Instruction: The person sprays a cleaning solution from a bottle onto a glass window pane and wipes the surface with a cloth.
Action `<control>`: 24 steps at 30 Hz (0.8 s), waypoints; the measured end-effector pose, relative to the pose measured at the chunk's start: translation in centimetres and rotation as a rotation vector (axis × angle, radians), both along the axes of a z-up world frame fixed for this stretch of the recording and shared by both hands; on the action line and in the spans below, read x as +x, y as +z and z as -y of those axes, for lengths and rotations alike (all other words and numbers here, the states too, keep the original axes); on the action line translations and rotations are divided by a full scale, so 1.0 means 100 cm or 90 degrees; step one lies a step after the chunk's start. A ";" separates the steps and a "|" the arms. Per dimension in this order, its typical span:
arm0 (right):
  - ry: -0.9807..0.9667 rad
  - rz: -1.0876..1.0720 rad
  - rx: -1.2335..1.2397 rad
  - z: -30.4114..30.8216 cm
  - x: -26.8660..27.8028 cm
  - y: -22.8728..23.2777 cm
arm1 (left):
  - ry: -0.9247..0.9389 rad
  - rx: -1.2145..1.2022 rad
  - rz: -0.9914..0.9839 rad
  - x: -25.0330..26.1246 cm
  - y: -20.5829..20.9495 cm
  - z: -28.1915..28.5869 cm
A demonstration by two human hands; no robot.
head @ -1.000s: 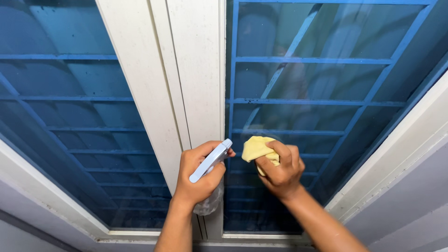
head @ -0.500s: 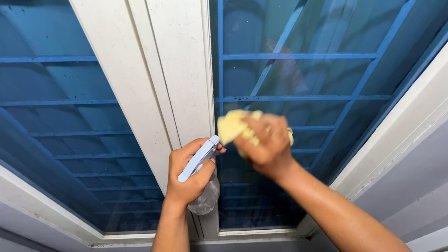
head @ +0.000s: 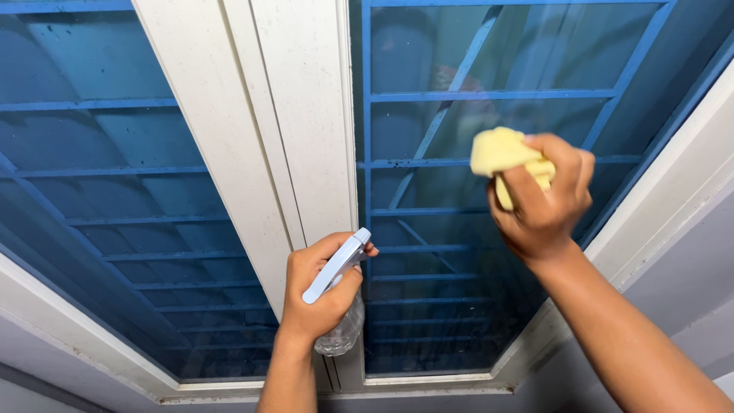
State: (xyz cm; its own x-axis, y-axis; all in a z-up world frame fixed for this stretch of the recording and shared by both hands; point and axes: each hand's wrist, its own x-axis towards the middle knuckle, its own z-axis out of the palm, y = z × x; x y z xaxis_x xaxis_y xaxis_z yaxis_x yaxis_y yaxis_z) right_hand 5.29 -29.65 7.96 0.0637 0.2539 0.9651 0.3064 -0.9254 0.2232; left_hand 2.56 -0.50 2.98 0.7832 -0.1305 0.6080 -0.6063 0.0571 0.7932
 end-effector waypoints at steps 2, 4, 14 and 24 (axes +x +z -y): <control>0.016 0.016 0.027 -0.021 0.006 0.007 | 0.001 0.001 -0.026 -0.001 -0.001 0.002; 0.048 0.036 0.024 -0.045 0.014 0.006 | -0.017 -0.018 -0.011 0.001 -0.004 0.006; 0.142 -0.118 -0.253 -0.024 0.009 -0.065 | -0.048 -0.049 -0.010 0.000 -0.004 0.017; -0.009 -0.040 0.199 0.053 -0.002 -0.064 | -0.024 -0.008 -0.020 0.004 0.000 0.006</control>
State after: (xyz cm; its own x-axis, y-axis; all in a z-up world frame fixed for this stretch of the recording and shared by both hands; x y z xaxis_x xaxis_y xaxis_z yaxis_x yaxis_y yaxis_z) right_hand 5.06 -34.91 1.53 0.1265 -0.0558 0.9904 0.2978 -0.9502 -0.0916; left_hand 2.92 -1.05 2.97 0.7968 -0.1531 0.5846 -0.5778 0.0901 0.8112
